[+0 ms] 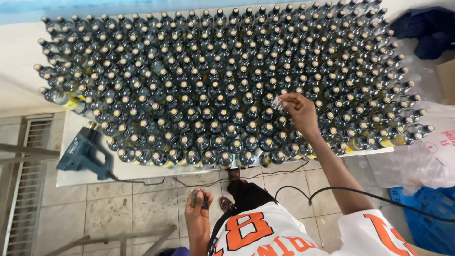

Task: Using a handheld heat gun to shrink-wrap plastic seals onto the caps of a large batch of bottles arranged on a table.

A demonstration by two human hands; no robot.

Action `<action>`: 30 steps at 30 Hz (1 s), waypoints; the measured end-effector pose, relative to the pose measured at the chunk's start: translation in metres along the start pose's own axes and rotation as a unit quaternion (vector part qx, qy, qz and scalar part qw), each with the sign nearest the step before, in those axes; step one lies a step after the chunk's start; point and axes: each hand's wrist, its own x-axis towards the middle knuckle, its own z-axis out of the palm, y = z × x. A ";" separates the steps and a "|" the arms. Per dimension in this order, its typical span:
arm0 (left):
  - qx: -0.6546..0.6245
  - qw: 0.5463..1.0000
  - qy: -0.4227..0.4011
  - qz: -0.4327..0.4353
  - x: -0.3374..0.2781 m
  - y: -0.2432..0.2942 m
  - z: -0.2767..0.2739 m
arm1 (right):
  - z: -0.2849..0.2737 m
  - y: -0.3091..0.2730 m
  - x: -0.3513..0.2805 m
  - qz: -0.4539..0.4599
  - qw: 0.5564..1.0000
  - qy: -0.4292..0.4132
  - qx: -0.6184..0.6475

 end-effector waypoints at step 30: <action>0.128 0.974 0.160 -0.101 0.165 0.013 0.042 | -0.005 0.234 0.599 -0.271 0.936 0.149 -0.166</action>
